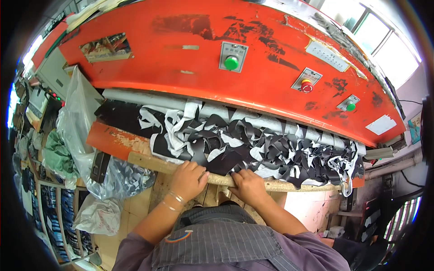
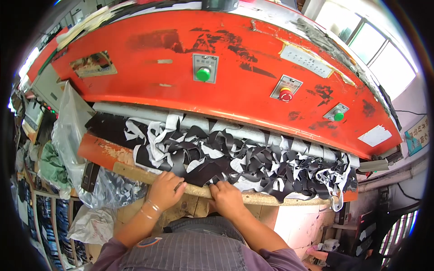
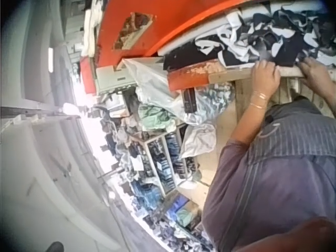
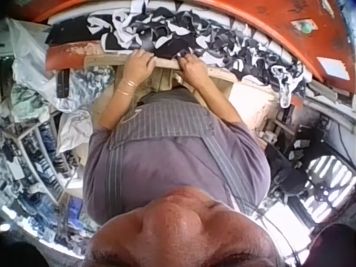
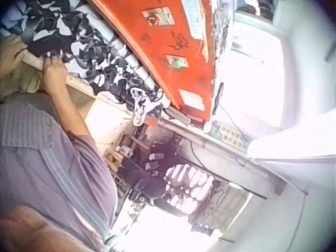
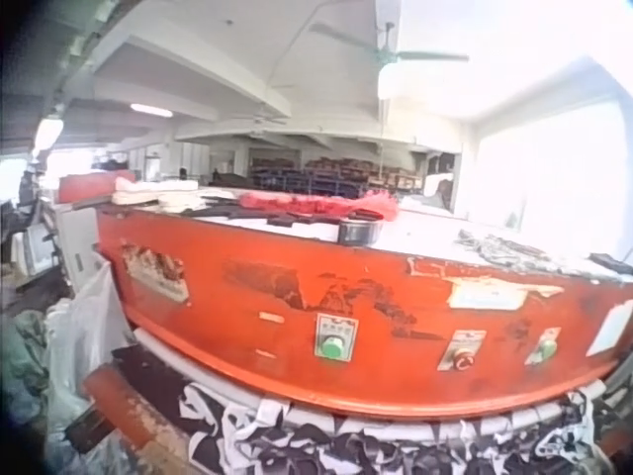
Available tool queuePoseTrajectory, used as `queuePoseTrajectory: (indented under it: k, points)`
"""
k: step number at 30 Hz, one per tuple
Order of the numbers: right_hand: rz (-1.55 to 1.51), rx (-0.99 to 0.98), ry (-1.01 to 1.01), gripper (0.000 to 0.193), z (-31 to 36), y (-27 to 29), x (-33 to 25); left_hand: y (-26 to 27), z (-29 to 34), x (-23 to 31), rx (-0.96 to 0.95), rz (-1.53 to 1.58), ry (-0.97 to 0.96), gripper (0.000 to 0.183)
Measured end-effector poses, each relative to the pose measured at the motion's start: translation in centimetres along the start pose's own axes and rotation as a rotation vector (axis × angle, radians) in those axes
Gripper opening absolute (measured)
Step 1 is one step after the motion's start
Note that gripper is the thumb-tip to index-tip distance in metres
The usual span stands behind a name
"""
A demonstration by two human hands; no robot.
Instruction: Cutting components from a sheet of material using a hydraulic die cutting machine.
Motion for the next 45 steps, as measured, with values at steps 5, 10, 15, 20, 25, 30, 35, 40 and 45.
queuePoseTrajectory:
  k: [5, 10, 15, 20, 25, 30, 35, 40, 45]
  points:
    - [-0.024, 0.064, -0.033, 0.035, -1.0, 0.6, -0.2, 0.1, 0.3, -0.7, 0.067, -0.035, 0.043, 0.014]
    - [-0.024, -0.296, -0.001, 0.042, -2.1, -0.5, 0.8, -0.5, -0.6, -1.6, -0.029, 0.018, 0.065, 0.017]
    - [-0.293, -0.074, -0.07, 0.053, -13.3, 0.8, 7.7, -5.1, -6.6, -5.0, -0.254, 0.015, 0.089, 0.022]
    - [-0.039, 0.024, -0.173, 0.076, -27.8, -5.1, 11.9, -10.3, -14.6, -11.7, -0.075, -0.196, 0.007, 0.05]
    - [-0.535, -0.022, -0.136, 0.055, -30.9, -8.4, 17.6, -12.3, -15.6, -13.4, -0.202, -0.158, 0.015, 0.053]
    - [-1.181, 0.009, -0.268, 0.051, -26.8, -6.3, 16.4, -11.6, -16.3, -14.5, -0.191, 0.29, 0.243, 0.073]
    - [-1.074, -0.113, -0.132, 0.055, -21.4, -8.0, 8.7, -12.7, -13.5, -14.3, -0.165, 1.245, 0.699, 0.067]
    - [-0.722, -0.118, -0.248, 0.051, -21.3, -6.5, 12.5, -11.9, -6.8, -20.1, -0.211, 0.86, 1.026, 0.047]
    - [-0.32, 0.002, -0.409, 0.047, -24.2, -4.2, 24.1, -2.7, -14.8, -14.4, 0.042, -0.097, 0.118, 0.07]
Point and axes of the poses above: each hand's wrist, its own z-axis away from the middle knuckle, its own y-axis out of the back of the hand, x = y × z, the point moved 10 cm from there along -z, towards the middle knuckle, and after that the axes turned 11 degrees about x, right-handed, at the moved point
